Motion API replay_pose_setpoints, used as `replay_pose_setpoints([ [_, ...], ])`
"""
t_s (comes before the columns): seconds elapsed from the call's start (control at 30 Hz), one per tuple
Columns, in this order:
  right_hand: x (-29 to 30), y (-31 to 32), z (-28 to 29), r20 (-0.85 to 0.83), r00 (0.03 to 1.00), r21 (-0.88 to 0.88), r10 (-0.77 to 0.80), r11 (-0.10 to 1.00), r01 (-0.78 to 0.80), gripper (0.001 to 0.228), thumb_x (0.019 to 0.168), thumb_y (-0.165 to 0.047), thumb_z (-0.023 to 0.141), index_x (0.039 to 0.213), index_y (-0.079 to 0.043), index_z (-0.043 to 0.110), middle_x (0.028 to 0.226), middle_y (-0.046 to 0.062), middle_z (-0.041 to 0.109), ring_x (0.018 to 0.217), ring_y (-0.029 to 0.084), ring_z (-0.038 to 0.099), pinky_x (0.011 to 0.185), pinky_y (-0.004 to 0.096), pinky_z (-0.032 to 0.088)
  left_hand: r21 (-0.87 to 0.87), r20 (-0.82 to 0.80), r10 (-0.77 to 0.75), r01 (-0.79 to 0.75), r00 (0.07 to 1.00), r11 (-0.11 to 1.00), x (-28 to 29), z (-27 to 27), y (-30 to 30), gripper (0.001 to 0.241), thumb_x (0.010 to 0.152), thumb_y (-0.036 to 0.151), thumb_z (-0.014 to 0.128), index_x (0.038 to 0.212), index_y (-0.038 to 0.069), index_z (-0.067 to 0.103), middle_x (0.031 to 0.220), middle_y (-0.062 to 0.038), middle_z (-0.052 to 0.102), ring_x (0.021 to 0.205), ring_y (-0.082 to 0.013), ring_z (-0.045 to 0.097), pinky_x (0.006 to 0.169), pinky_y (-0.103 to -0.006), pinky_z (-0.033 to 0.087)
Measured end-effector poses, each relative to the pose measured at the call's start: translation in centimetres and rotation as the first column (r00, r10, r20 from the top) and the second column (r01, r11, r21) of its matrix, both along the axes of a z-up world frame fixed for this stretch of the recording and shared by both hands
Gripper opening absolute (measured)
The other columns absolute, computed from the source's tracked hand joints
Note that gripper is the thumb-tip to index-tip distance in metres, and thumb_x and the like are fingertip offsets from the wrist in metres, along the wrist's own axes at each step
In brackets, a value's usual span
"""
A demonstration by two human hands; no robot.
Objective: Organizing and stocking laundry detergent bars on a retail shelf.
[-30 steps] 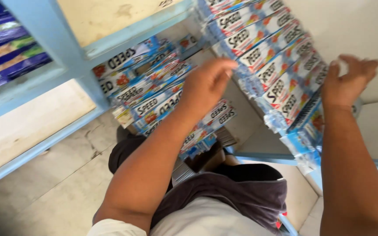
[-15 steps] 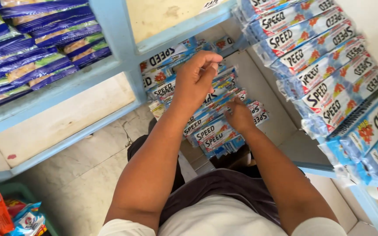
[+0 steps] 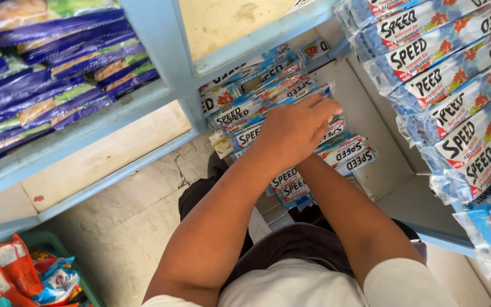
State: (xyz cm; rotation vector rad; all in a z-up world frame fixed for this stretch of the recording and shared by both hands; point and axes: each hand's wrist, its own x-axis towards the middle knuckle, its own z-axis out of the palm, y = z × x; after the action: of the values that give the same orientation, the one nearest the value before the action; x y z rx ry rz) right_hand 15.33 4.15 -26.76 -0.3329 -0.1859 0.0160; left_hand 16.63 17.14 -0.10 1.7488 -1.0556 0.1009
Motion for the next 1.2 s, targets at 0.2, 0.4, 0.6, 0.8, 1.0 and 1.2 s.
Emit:
replay_pose_setpoints([
  [0.2, 1.3, 7.4, 13.4, 0.037, 0.683, 0.900, -0.730, 0.321, 0.294, 0.017, 0.111, -0.027, 0.048, 0.122, -0.015, 0.054, 0.101, -0.003, 0.053, 0.090, 0.014, 0.057, 0.085, 0.039, 0.048, 0.095, 0.023, -0.071, 0.069, 0.997, 0.993, 0.4, -0.3, 0.0, 0.019, 0.096, 0.015, 0.065, 0.115, 0.018, 0.066, 0.100, -0.006, 0.068, 0.082, -0.0339, 0.069, 0.066, -0.0480, 0.054],
  [0.4, 1.3, 6.1, 9.0, 0.101, 0.770, 0.264, -0.630, 0.763, 0.590, 0.012, 0.113, -0.026, 0.046, 0.121, -0.024, 0.054, 0.106, -0.005, 0.055, 0.100, 0.016, 0.059, 0.090, 0.038, 0.048, 0.189, 0.040, -0.025, 0.017, 0.999, 0.982, 0.8, -0.4, 0.9, 0.021, 0.094, 0.014, 0.063, 0.114, 0.018, 0.067, 0.100, -0.008, 0.069, 0.083, -0.0356, 0.069, 0.066, -0.0500, 0.054],
  [0.6, 0.4, -3.3, 1.7, 0.058, 0.901, -0.626, -0.429, 0.687, 0.368, 0.018, 0.118, -0.028, 0.047, 0.132, -0.021, 0.055, 0.112, 0.002, 0.055, 0.115, 0.025, 0.059, 0.098, 0.047, 0.050, 0.241, 0.038, -0.025, 0.015, 0.999, 0.970, 1.4, -0.8, 1.2, 0.017, 0.094, 0.016, 0.064, 0.111, 0.018, 0.067, 0.099, -0.008, 0.070, 0.082, -0.0363, 0.070, 0.067, -0.0505, 0.054],
  [0.8, -1.2, -3.7, 9.3, -0.014, 0.999, -0.412, -0.050, -0.910, -0.051, 0.056, 0.094, -0.036, 0.052, 0.148, -0.022, 0.045, 0.152, 0.015, 0.046, 0.135, 0.035, 0.044, 0.110, 0.054, 0.034, 0.260, 0.006, -0.035, 0.033, 0.999, 0.965, 1.6, -1.1, 1.4, 0.017, 0.094, 0.018, 0.062, 0.110, 0.018, 0.067, 0.098, -0.008, 0.071, 0.083, -0.0360, 0.070, 0.069, -0.0507, 0.054],
  [1.0, -3.1, -5.0, 10.8, -0.257, 0.964, -0.441, -0.069, -0.879, -0.180, 0.046, 0.101, -0.024, 0.051, 0.146, -0.020, 0.050, 0.150, 0.011, 0.050, 0.133, 0.028, 0.049, 0.108, 0.064, 0.028, 0.267, -0.023, -0.032, 0.037, 0.999, 0.963, 2.3, -1.5, 1.4, 0.019, 0.094, 0.017, 0.063, 0.112, 0.017, 0.068, 0.101, -0.010, 0.070, 0.087, -0.0369, 0.070, 0.071, -0.0502, 0.055],
  [1.2, -7.5, -3.1, 16.1, 0.275, 0.925, -0.306, 0.263, -0.888, 0.344, 0.042, 0.070, -0.009, 0.068, 0.110, -0.018, 0.072, 0.121, 0.000, 0.066, 0.114, 0.024, 0.057, 0.102, 0.064, 0.031, 0.567, -0.037, -0.060, 0.071, 0.997, 0.821, 2.2, -1.6, 1.7, 0.032, 0.087, 0.018, 0.070, 0.119, 0.018, 0.066, 0.111, -0.011, 0.066, 0.100, -0.0360, 0.068, 0.077, -0.0520, 0.054],
])
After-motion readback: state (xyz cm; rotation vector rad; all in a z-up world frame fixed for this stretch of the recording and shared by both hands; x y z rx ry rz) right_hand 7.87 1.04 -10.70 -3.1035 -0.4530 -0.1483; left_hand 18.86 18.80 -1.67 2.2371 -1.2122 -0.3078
